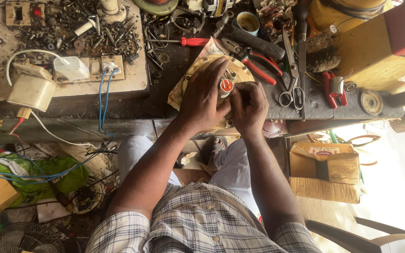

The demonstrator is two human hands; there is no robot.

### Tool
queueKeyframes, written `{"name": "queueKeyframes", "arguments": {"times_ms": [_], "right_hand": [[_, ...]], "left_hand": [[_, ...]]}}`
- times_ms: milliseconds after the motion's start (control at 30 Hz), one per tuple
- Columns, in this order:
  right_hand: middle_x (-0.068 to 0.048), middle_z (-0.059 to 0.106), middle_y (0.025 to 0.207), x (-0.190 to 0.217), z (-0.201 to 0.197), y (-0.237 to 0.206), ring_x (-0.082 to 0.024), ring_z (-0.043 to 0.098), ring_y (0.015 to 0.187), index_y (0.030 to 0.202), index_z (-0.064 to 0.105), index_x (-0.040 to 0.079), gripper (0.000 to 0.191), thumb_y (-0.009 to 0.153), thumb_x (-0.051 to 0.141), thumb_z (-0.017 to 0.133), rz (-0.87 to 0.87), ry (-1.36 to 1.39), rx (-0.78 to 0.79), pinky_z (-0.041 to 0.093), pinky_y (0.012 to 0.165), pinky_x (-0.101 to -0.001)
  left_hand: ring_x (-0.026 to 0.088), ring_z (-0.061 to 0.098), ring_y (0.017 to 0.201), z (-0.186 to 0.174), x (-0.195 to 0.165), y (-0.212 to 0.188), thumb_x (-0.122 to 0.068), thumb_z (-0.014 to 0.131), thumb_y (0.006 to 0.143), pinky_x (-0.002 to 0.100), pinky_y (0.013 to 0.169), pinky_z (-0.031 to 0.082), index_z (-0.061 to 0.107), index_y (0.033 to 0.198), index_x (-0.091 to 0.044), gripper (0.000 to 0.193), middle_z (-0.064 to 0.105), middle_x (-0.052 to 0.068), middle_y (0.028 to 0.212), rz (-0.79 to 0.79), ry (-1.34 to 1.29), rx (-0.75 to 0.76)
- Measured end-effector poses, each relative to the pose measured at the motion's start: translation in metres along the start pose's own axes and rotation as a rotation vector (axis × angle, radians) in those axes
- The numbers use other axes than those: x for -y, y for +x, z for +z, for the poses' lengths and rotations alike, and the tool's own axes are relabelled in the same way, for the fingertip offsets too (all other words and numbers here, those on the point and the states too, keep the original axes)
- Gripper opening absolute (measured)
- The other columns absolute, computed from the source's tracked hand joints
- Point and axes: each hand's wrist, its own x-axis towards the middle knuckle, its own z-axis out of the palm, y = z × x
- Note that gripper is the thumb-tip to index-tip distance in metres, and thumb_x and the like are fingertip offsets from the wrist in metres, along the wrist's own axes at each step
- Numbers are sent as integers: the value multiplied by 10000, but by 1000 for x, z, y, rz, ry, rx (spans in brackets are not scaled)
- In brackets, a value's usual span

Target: The person uses a screwdriver to tighten a screw on a small cylindrical electrical component mounted on a wooden board. They repeatedly adjust the component and the screw while seated at a cluttered workbench.

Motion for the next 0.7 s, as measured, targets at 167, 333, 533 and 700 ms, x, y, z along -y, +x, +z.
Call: {"name": "queueKeyframes", "arguments": {"times_ms": [167,333,533,700], "right_hand": [[-69,647,951,0,-2,0,-141,659,841,1093,648,5,146,1037,123,712,19,27,9,536,752,-285],[-73,666,957,-1,0,3,-146,666,836,1050,667,17,117,1051,123,718,-36,-91,8,530,745,-290],[-95,659,997,0,0,1,-171,670,852,1086,659,6,151,1026,125,731,0,21,8,543,751,-296],[-107,650,988,-3,-3,1,-213,673,892,1086,653,-1,184,1039,169,705,-64,-34,10,537,786,-347]], "left_hand": [[370,445,1457,1,1,0,-238,776,897,511,1237,315,271,1585,-31,878,422,220,1572,-10,-11,16],[374,437,1475,0,1,0,-217,768,883,504,1251,318,275,1588,-38,878,426,210,1574,-2,7,3],[375,442,1461,0,1,1,-221,771,874,510,1238,320,283,1580,-28,879,427,216,1568,-6,4,15],[399,438,1455,2,2,-1,-231,775,897,519,1228,323,289,1571,-10,860,426,231,1565,6,-10,1]]}}
